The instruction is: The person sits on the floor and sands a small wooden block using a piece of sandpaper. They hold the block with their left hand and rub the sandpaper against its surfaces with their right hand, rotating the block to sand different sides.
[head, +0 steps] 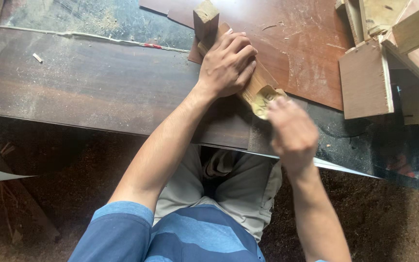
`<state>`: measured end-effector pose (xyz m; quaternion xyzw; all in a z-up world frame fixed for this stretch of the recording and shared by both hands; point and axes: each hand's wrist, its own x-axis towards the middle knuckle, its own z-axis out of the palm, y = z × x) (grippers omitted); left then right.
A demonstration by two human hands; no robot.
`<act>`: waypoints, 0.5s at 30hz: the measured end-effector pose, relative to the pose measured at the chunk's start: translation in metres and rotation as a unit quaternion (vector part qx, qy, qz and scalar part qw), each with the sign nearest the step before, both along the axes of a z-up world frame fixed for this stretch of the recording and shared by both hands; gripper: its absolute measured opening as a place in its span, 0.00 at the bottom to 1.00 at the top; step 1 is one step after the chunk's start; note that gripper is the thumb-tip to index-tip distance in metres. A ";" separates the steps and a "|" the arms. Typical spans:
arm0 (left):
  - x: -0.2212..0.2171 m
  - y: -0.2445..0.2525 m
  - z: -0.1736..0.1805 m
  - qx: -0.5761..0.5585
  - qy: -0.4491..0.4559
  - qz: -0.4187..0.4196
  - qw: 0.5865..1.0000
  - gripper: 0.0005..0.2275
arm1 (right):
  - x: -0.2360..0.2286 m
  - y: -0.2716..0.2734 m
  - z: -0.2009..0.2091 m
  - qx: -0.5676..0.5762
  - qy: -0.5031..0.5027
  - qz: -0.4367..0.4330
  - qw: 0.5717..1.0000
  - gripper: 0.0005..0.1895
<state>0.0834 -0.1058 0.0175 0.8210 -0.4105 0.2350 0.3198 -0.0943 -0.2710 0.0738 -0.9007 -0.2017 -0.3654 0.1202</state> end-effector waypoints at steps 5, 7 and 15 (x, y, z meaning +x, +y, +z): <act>-0.002 0.000 -0.002 0.007 0.004 0.008 1.000 0.09 | -0.006 0.001 0.003 0.010 -0.005 -0.042 0.999 0.09; 0.001 -0.002 0.001 0.012 -0.004 0.009 1.000 0.09 | -0.002 0.000 0.004 0.000 -0.012 -0.019 1.000 0.08; -0.002 -0.001 -0.001 0.005 0.021 0.004 1.000 0.09 | -0.005 -0.003 0.001 -0.001 -0.012 -0.015 1.000 0.10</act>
